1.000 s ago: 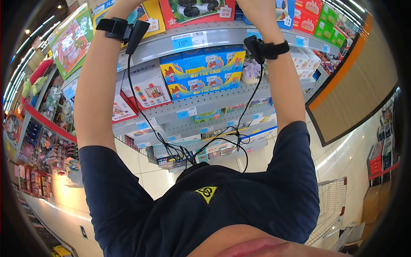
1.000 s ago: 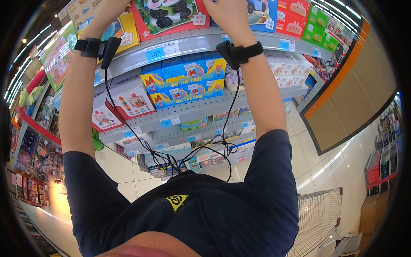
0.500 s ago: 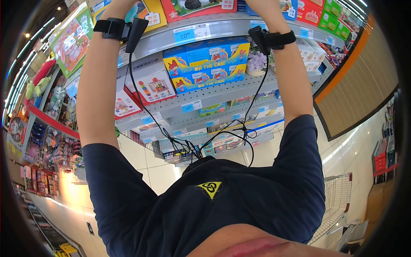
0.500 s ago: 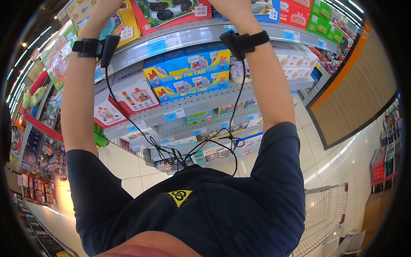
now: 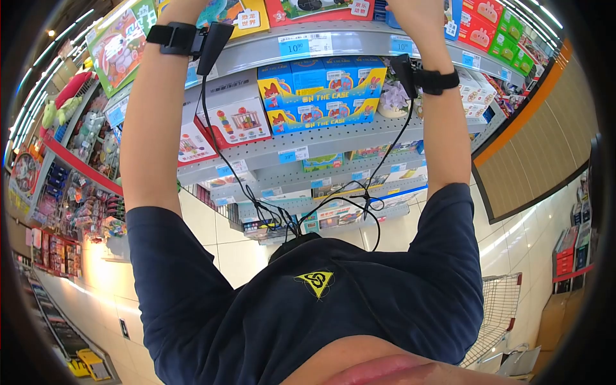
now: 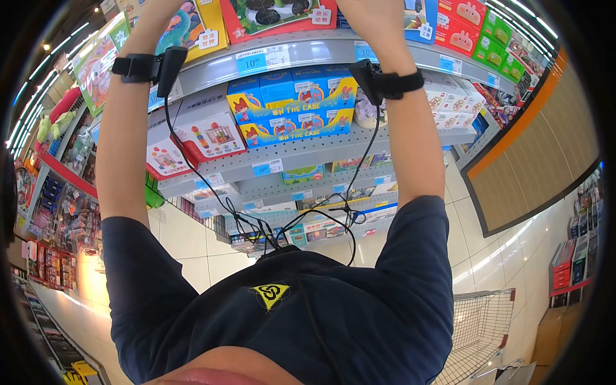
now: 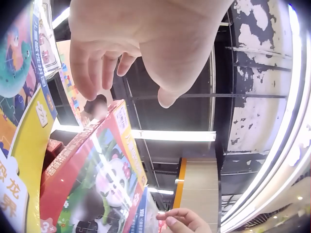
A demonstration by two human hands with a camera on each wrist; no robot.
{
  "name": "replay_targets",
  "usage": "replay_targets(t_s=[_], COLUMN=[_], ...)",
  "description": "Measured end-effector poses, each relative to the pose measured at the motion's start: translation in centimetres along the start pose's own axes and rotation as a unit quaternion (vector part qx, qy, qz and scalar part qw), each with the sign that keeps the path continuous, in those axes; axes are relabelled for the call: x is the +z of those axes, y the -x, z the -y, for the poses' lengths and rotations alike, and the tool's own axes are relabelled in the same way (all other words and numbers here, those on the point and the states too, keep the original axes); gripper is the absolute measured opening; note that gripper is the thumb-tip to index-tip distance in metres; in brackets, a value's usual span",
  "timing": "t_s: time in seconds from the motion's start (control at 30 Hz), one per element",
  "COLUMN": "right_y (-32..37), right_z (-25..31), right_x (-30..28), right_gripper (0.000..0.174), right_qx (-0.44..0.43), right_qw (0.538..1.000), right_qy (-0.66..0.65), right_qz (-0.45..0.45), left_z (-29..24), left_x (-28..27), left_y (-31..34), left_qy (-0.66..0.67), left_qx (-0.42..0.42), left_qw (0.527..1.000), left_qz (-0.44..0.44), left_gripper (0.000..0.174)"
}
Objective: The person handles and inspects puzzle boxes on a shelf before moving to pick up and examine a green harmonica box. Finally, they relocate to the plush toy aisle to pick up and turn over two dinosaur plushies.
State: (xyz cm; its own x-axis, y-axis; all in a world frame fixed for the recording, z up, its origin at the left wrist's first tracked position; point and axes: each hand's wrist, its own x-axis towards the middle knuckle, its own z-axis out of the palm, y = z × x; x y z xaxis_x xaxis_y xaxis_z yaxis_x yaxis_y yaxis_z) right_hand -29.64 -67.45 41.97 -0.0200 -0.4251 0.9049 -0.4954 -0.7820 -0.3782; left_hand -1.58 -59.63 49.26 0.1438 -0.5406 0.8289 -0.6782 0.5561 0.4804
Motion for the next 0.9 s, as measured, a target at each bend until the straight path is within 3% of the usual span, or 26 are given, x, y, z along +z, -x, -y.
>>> replay_targets(t_s=[0.07, 0.13, 0.2, 0.27, 0.3, 0.37, 0.43, 0.47, 0.5, 0.53, 0.57, 0.6, 0.67, 0.7, 0.77, 0.9], right_y=[1.3, 3.0, 5.4, 9.2, 11.2, 15.2, 18.8, 20.4, 22.0, 23.5, 24.2, 24.5, 25.0, 24.8, 23.5, 21.6], right_z=[-1.0, -1.8, -2.2, -1.7, -2.2, -3.4, -4.8, -5.7, -6.5, -7.3, -7.5, -7.5, -6.9, -6.2, -3.8, 0.8], right_x=[-0.6, -1.6, -2.7, -3.8, -4.1, -4.4, -4.2, -4.0, -3.8, -3.4, -2.9, -2.2, -1.2, -0.8, 0.1, 1.0], right_gripper=[0.035, 0.031, 0.031, 0.026, 0.024, 0.021, 0.015, 0.012, 0.012, 0.01, 0.008, 0.008, 0.008, 0.008, 0.009, 0.009], right_qx=[-0.052, -0.06, -0.061, 0.045, 0.049, 0.063, 0.075, 0.079, 0.073, 0.123, 0.177, 0.178, 0.176, 0.179, 0.083, 0.027], right_qw=[0.997, 0.992, 0.99, 0.974, 0.97, 0.962, 0.957, 0.956, 0.955, 0.945, 0.932, 0.929, 0.935, 0.932, 0.956, 0.956], right_qy=[-0.039, -0.109, -0.121, -0.223, -0.239, -0.262, -0.261, -0.254, -0.258, -0.265, -0.27, -0.274, -0.259, -0.261, -0.23, -0.244], right_qz=[-0.05, -0.023, -0.029, -0.003, 0.012, 0.052, 0.1, 0.124, 0.13, 0.146, 0.164, 0.174, 0.165, 0.177, 0.162, 0.162], left_z=[-1.6, -0.2, 0.2, -1.9, -2.6, -1.8, 0.6, 0.5, 1.3, 1.9, 2.9, 3.8, 4.4, 4.7, 5.0, 5.6], left_x=[-1.2, -3.2, -5.4, -7.1, -8.0, -8.3, -10.2, -10.0, -10.3, -10.1, -10.0, -10.1, -10.6, -10.7, -11.5, -12.5], left_y=[1.2, 1.9, 4.1, 9.5, 12.2, 18.2, 25.2, 28.0, 30.6, 32.5, 33.9, 35.2, 35.4, 35.0, 33.7, 31.2], left_qy=[-0.029, 0.042, 0.104, 0.028, -0.003, 0.142, 0.166, 0.136, 0.14, 0.162, 0.154, 0.145, 0.106, 0.101, 0.075, 0.04], left_qx=[-0.009, 0.028, 0.097, 0.105, 0.095, 0.049, 0.033, -0.02, -0.08, -0.122, -0.168, -0.217, -0.245, -0.22, -0.209, -0.174], left_qw=[0.998, 0.995, 0.981, 0.984, 0.984, 0.969, 0.982, 0.988, 0.986, 0.979, 0.973, 0.965, 0.962, 0.969, 0.973, 0.981], left_qz=[-0.053, -0.082, -0.133, -0.139, -0.152, -0.196, -0.086, -0.066, -0.033, -0.023, -0.03, -0.037, -0.052, -0.058, -0.059, -0.071], left_gripper=[0.069, 0.071, 0.049, 0.046, 0.048, 0.055, 0.056, 0.057, 0.053, 0.038, 0.033, 0.028, 0.018, 0.019, 0.015, 0.015])
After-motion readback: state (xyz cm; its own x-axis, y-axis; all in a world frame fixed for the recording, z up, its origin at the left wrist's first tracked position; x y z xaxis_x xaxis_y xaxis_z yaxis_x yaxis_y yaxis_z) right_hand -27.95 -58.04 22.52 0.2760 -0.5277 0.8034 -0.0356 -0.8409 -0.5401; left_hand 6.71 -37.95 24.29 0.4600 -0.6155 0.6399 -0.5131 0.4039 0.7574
